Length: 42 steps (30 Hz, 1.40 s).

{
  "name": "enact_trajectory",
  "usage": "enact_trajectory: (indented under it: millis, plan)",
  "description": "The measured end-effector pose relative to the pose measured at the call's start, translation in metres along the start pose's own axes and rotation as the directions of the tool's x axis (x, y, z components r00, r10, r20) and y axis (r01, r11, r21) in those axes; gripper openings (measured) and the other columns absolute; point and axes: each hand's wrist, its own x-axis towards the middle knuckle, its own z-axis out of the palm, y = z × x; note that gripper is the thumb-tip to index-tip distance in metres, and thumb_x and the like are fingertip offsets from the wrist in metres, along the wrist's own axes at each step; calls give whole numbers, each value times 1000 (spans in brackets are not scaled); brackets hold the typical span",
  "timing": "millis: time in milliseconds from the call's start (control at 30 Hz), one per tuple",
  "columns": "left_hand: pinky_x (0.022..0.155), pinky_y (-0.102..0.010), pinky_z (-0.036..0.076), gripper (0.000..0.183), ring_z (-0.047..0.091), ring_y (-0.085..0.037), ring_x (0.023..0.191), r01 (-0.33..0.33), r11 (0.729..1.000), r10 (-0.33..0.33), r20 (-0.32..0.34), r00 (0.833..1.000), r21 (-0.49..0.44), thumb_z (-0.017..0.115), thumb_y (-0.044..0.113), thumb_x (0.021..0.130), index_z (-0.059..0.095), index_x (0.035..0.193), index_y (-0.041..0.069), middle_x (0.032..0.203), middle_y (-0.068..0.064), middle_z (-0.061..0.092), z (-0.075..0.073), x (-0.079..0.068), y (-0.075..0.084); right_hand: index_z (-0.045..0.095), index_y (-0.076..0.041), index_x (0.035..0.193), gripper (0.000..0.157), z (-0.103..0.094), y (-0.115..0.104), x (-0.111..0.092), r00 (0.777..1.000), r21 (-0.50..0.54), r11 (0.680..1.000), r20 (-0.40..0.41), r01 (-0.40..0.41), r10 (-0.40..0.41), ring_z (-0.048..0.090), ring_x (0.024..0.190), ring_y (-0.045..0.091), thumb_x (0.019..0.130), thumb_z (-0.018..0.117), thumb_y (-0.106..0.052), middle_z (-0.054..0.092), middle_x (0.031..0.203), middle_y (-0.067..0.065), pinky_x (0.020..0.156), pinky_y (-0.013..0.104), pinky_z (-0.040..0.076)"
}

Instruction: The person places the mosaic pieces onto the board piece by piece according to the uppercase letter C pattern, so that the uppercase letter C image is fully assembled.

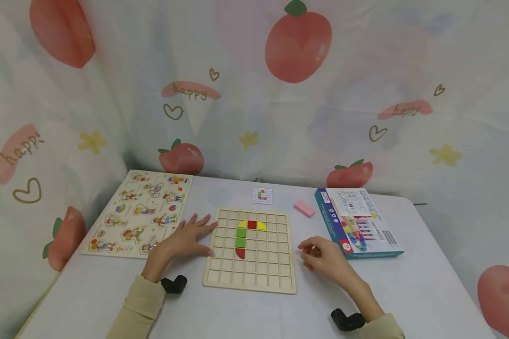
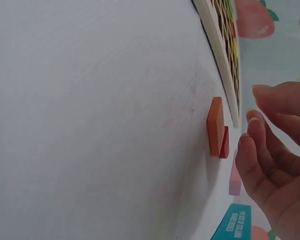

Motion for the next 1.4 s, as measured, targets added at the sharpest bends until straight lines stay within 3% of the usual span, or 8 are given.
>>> enact_trajectory:
  millis: [300, 633, 1033, 1400]
  plan:
    - [126, -66, 0, 85, 2, -47, 158, -17, 1000, 17, -4, 1000, -9, 82, 39, 86, 43, 158, 16, 171, -14, 22, -2, -2, 1, 76, -8, 102, 16, -5, 12, -9, 999, -23, 999, -9, -45, 45, 58, 79, 13, 87, 81, -10, 70, 91, 0, 65, 19, 52]
    - [125, -69, 1, 87, 3, -50, 157, -33, 999, 33, -14, 999, -18, 83, 39, 84, 44, 158, 15, 170, -17, 23, -2, -2, -3, 76, -8, 105, 24, -2, 15, -9, 993, -54, 993, 39, -105, 107, 55, 81, 14, 85, 85, -15, 67, 90, -1, 67, 19, 49]
    - [125, -68, 0, 88, 2, -48, 158, -30, 999, 29, -7, 1000, -23, 83, 42, 84, 43, 158, 16, 171, -15, 22, 3, 1, -5, 69, -10, 99, 21, 0, 7, -6, 994, -23, 999, 101, -44, 46, 54, 79, 14, 85, 84, -12, 63, 85, -2, 65, 19, 47]
    - [125, -68, 1, 87, 3, -49, 157, -39, 999, 39, -13, 999, -14, 82, 40, 84, 43, 158, 14, 170, -17, 23, 0, -1, -1, 75, -13, 107, 16, 4, 3, 1, 998, -7, 1000, 52, 31, -30, 59, 80, 10, 91, 76, -8, 70, 88, -5, 73, 19, 54]
